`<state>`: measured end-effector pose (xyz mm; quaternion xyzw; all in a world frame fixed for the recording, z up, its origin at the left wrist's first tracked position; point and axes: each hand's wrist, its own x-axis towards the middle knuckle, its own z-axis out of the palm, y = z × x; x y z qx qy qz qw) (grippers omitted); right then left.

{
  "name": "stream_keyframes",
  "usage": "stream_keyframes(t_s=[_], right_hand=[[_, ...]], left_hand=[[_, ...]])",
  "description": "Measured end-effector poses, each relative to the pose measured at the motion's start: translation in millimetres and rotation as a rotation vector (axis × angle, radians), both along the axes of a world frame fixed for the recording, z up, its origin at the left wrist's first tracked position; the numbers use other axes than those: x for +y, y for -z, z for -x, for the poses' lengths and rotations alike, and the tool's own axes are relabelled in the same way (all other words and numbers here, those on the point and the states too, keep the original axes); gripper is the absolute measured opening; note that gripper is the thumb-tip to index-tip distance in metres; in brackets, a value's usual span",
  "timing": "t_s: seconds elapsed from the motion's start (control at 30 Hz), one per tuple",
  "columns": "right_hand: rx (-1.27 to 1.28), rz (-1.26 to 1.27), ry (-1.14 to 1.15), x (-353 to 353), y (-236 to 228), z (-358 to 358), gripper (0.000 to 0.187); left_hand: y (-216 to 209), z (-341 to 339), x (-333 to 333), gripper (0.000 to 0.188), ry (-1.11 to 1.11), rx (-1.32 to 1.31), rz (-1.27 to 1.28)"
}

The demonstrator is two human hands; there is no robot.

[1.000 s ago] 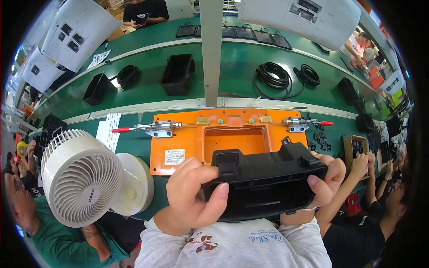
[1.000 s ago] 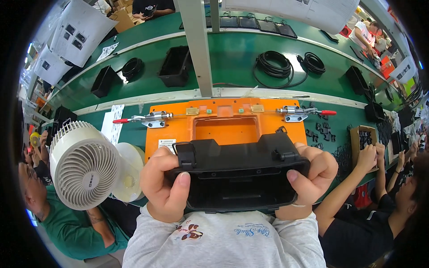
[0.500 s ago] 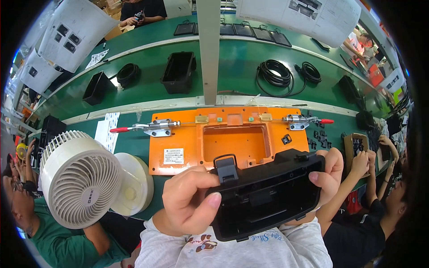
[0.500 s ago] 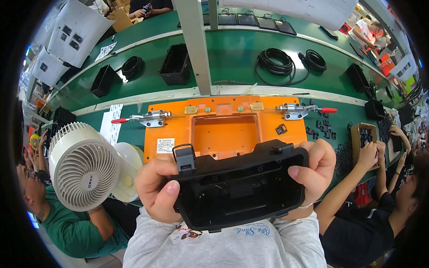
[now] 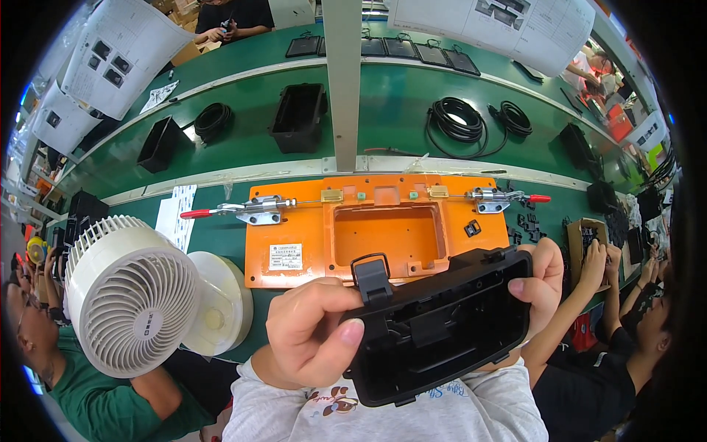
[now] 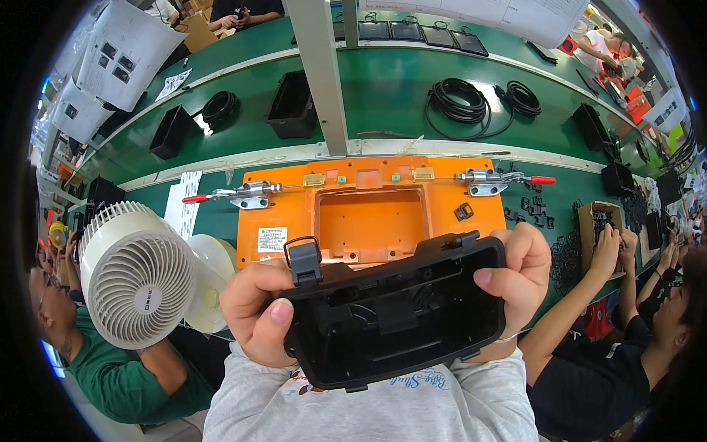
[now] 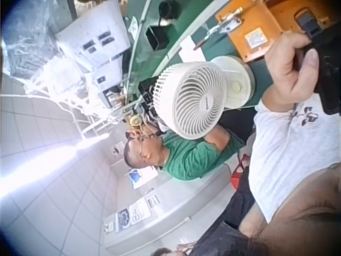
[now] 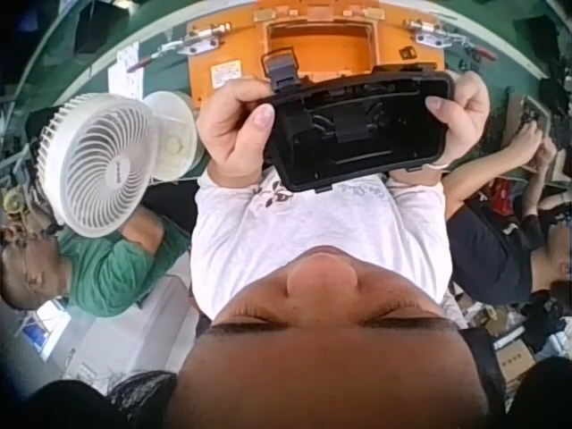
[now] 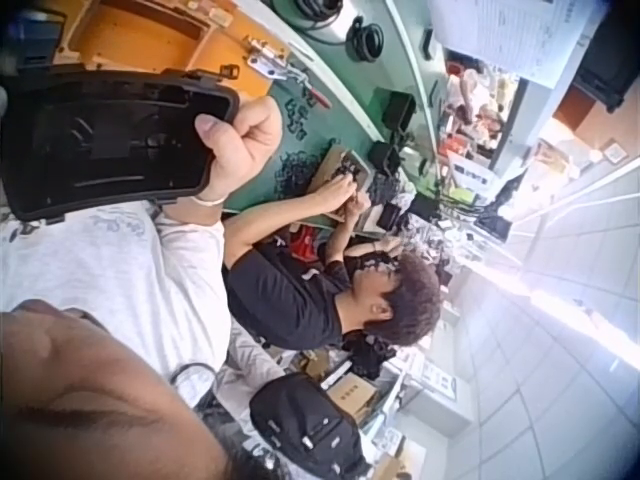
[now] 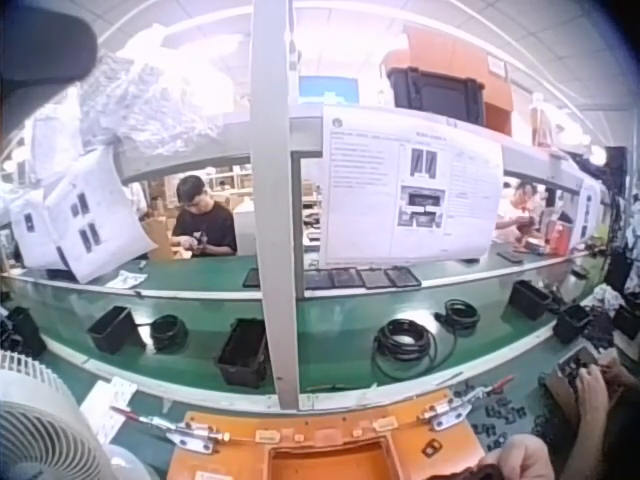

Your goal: Assembling components into black plastic housings using a manual workbench fixture with toggle clamps on an assembly line.

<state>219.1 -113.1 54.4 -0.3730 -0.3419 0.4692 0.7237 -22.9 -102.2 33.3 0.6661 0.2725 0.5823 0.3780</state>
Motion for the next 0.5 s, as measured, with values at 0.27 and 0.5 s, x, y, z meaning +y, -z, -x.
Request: stream_keyframes(t_s=[0.27,0.5], right_hand=[[0.029,-0.088,-0.023,6,6,-4,0.025],[-0.418,-0.056,-0.016,21,21,-21,0.036]], left_hand=[[-3,-3,9,0.016,0.048,-0.020,-0.035],[3,-6,19,0.010,-0.126,-0.079,0.272]])
